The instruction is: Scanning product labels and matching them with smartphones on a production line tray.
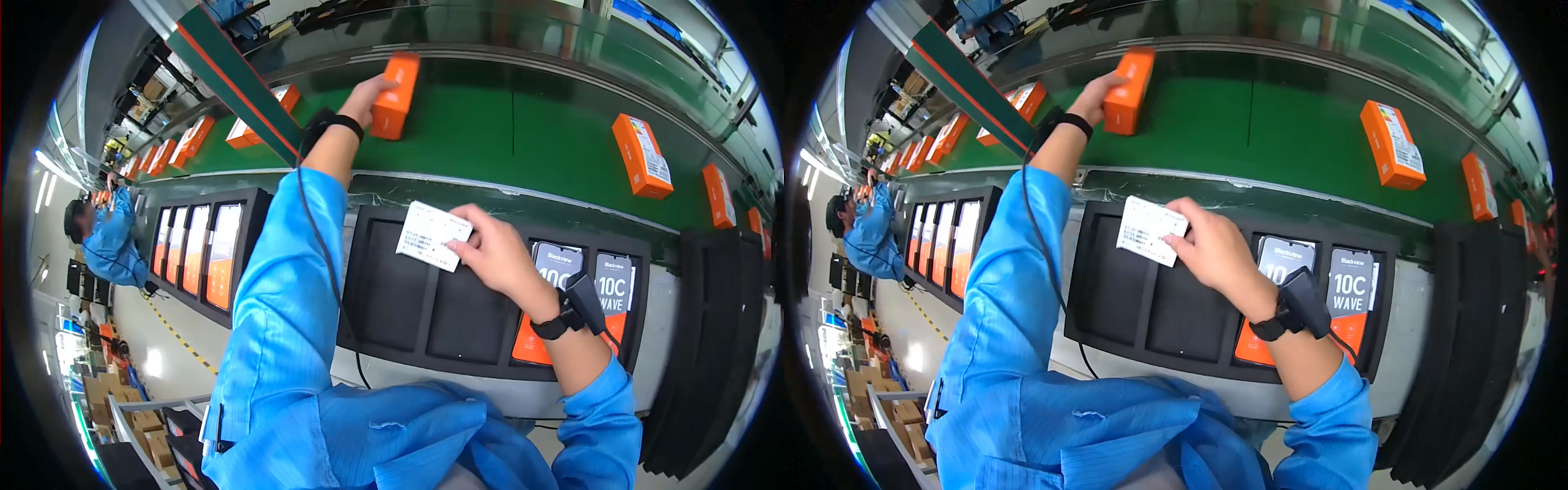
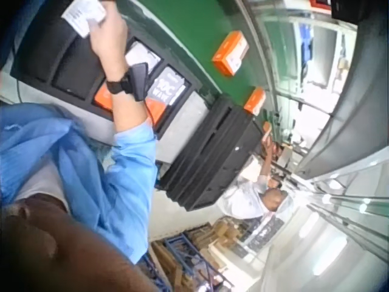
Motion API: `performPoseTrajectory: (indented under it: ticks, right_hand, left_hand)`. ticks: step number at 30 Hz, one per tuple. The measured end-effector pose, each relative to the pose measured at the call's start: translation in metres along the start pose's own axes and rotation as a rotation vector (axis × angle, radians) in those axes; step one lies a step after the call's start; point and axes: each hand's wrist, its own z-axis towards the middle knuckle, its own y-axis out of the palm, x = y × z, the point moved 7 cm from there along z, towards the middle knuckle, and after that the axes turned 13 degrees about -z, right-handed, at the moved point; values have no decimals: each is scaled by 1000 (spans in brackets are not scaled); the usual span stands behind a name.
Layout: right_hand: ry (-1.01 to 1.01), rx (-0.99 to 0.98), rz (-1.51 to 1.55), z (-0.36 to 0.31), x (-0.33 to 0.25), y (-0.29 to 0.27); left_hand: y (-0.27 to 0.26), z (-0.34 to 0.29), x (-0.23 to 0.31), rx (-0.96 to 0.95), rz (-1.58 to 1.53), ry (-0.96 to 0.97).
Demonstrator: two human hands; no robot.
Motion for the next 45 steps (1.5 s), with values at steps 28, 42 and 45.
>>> performPoseTrajectory:
  ticks: [28,42,45]
  right_hand:
    - [164,265,-458,274,84,-46]
    - [181,424,-386,219,107,-101]
    - [85,233,-217,131,49,-126]
  left_hand:
    - [39,-115,-23,53,1376,642]
    - [57,-50,-35,-26,1294,426]
    - [76,-102,-1,139,1405,692]
